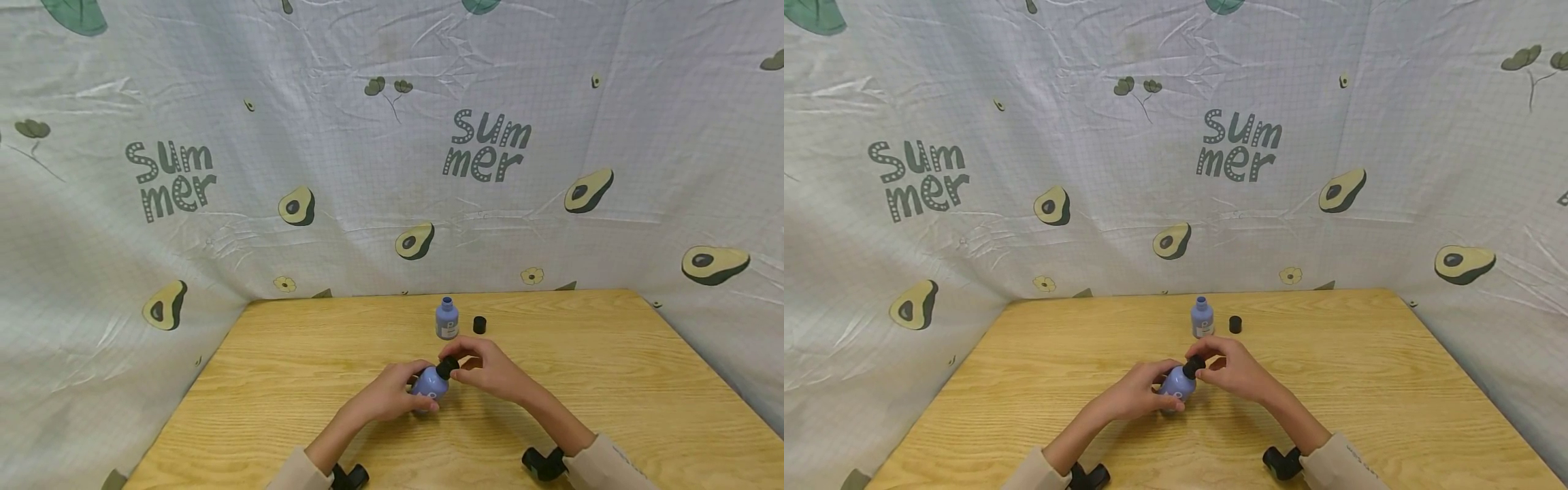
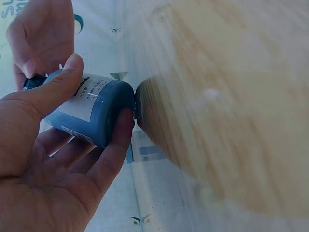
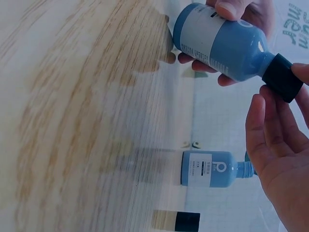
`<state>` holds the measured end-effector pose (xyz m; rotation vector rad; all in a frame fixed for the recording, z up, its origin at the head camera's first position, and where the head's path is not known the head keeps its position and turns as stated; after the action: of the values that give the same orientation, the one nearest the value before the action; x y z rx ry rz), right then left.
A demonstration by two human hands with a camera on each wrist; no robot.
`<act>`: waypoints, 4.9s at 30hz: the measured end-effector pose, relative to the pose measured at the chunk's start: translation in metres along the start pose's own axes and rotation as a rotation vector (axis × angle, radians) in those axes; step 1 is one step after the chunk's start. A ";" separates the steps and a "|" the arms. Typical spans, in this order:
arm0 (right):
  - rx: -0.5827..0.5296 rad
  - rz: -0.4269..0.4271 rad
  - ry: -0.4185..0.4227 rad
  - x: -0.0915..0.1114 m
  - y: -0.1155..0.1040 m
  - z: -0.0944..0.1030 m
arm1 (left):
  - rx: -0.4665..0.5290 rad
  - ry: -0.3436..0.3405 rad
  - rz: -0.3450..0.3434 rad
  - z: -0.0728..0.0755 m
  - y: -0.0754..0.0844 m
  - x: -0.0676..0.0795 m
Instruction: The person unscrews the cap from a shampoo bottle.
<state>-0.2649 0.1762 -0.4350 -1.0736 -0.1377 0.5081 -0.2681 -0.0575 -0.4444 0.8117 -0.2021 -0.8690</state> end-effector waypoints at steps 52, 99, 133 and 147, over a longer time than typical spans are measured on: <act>-0.006 -0.009 0.005 0.000 0.000 0.001 | 0.004 0.005 -0.025 0.000 -0.002 0.001; -0.038 -0.010 -0.015 0.000 -0.001 0.003 | 0.008 0.017 0.003 -0.002 -0.002 -0.002; -0.015 -0.064 -0.040 -0.006 0.002 0.014 | 0.046 0.028 0.022 -0.001 0.002 -0.009; -0.006 -0.082 -0.019 -0.004 0.002 0.012 | 0.044 0.029 0.022 -0.001 0.002 -0.007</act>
<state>-0.2738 0.1848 -0.4304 -1.0644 -0.1998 0.4444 -0.2712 -0.0507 -0.4424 0.8610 -0.2047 -0.8343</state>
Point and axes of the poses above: each hand's wrist, its own x-axis away from the middle knuckle, its own z-axis out of the back of the hand, y = z × x, the point moved 1 cm from there along -x, towards the middle knuckle, and after that the axes turned 12 degrees about -z, right-handed, at the moved point
